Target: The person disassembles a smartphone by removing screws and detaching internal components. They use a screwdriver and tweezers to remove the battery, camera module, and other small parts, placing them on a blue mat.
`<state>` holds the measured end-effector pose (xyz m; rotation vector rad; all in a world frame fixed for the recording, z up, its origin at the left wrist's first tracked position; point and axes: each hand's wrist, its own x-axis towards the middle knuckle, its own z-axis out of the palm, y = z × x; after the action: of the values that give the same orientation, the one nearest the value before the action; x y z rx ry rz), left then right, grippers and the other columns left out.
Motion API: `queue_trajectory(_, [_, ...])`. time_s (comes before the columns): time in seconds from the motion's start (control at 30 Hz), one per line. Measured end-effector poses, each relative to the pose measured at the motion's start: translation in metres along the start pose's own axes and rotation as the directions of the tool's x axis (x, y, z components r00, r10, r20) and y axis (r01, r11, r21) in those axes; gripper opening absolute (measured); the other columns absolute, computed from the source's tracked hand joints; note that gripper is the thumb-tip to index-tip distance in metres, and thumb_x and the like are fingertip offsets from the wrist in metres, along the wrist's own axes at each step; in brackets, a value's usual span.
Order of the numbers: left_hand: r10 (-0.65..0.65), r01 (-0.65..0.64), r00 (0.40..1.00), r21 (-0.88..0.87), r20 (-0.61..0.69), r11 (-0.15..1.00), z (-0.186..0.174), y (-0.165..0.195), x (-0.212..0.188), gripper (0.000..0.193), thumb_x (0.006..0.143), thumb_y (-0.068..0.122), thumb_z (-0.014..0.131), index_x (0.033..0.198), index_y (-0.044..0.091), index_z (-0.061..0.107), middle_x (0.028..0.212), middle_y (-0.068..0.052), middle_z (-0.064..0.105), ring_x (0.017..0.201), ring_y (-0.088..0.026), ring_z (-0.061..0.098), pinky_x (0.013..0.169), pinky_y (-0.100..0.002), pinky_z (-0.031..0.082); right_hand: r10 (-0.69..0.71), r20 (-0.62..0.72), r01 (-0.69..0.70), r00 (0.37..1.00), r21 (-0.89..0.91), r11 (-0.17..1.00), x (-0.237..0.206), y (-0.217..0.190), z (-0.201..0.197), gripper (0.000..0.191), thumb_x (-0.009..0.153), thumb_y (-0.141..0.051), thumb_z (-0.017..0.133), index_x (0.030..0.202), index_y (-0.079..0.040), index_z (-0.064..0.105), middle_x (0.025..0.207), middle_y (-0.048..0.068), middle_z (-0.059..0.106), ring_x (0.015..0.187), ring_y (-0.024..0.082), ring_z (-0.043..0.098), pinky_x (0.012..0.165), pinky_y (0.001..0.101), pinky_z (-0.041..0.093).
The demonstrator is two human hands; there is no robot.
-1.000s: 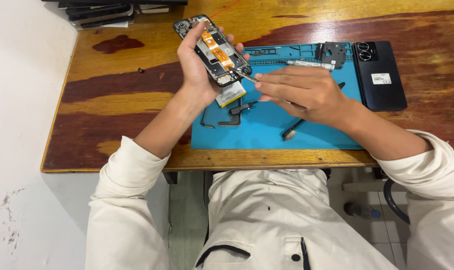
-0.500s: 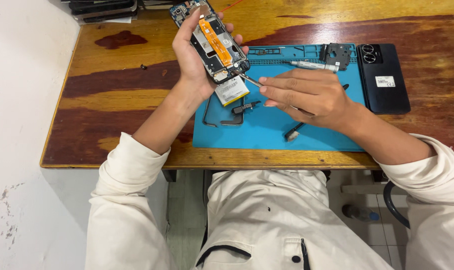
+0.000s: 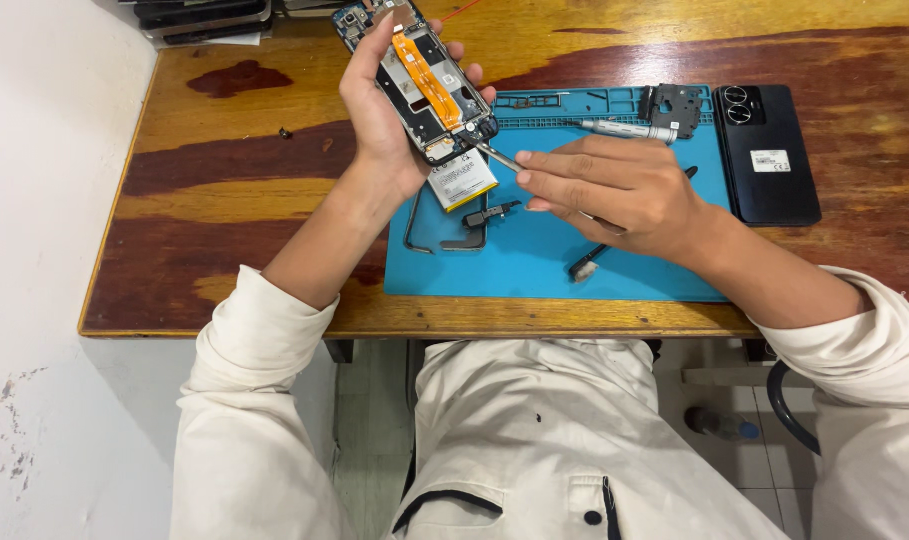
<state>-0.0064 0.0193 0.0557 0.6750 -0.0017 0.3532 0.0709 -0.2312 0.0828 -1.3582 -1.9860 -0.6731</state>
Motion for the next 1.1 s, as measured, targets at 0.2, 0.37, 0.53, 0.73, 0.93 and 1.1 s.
queue_trajectory(0.2, [0.021,-0.021,1.000,0.010,-0.019,1.000,0.000,-0.001,-0.002,0.044,0.096,0.044,0.054,0.117,0.006,0.056,0.098,-0.012,0.064,0.089,-0.030,0.068,0.083,-0.053,0.061,-0.039,0.024,0.040,0.999,-0.057,0.998,0.005,-0.002,-0.003,0.029,0.089,-0.006,0.086,0.115,0.000,0.074,0.117,0.015,0.075,0.091,0.025,0.075,0.074,0.0334,0.061])
queue_trajectory(0.37, [0.034,-0.036,0.996,-0.017,-0.087,0.999,0.001,-0.005,-0.002,0.036,0.095,0.040,0.057,0.110,0.008,0.056,0.094,-0.011,0.063,0.090,-0.030,0.069,0.087,-0.053,0.061,-0.047,0.014,0.048,0.999,-0.080,0.996,0.006,-0.003,-0.004,0.029,0.090,-0.007,0.086,0.114,0.002,0.072,0.115,0.016,0.075,0.090,0.026,0.075,0.074,0.0346,0.061])
queue_trajectory(0.53, [0.029,-0.030,0.988,-0.005,-0.150,1.000,0.002,-0.009,-0.003,0.033,0.093,0.036,0.061,0.102,0.005,0.055,0.092,-0.012,0.064,0.090,-0.030,0.070,0.089,-0.051,0.062,-0.028,-0.027,0.027,0.999,-0.052,0.998,0.003,-0.001,-0.002,0.030,0.092,-0.003,0.086,0.116,0.006,0.071,0.115,0.017,0.075,0.091,0.027,0.075,0.075,0.0351,0.062])
queue_trajectory(0.73, [0.017,0.000,0.973,0.076,-0.229,0.997,0.001,-0.016,-0.004,0.034,0.092,0.030,0.065,0.104,0.000,0.055,0.095,-0.019,0.066,0.090,-0.031,0.070,0.085,-0.045,0.062,0.039,-0.086,-0.039,0.996,0.005,0.999,-0.003,-0.001,0.005,0.029,0.095,0.002,0.083,0.121,0.006,0.070,0.107,0.018,0.076,0.089,0.028,0.077,0.074,0.0341,0.062])
queue_trajectory(0.93, [0.033,-0.014,0.960,0.070,-0.277,0.997,0.005,-0.021,-0.005,0.031,0.093,0.025,0.066,0.107,0.000,0.054,0.096,-0.018,0.066,0.092,-0.031,0.070,0.085,-0.045,0.062,0.136,-0.094,-0.135,0.986,0.024,0.991,-0.007,-0.002,0.008,0.029,0.094,0.001,0.084,0.120,0.005,0.072,0.093,0.017,0.076,0.074,0.026,0.074,0.062,0.0332,0.056])
queue_trajectory(1.1, [-0.156,0.166,0.978,0.060,-0.140,0.984,0.009,-0.031,-0.017,0.043,0.096,0.040,0.058,0.110,0.000,0.055,0.100,-0.021,0.066,0.094,-0.032,0.071,0.088,-0.046,0.061,0.175,-0.119,-0.173,0.977,0.022,0.985,-0.007,0.000,0.011,0.025,0.095,0.000,0.084,0.117,0.005,0.074,0.091,0.017,0.076,0.069,0.026,0.072,0.060,0.0347,0.054])
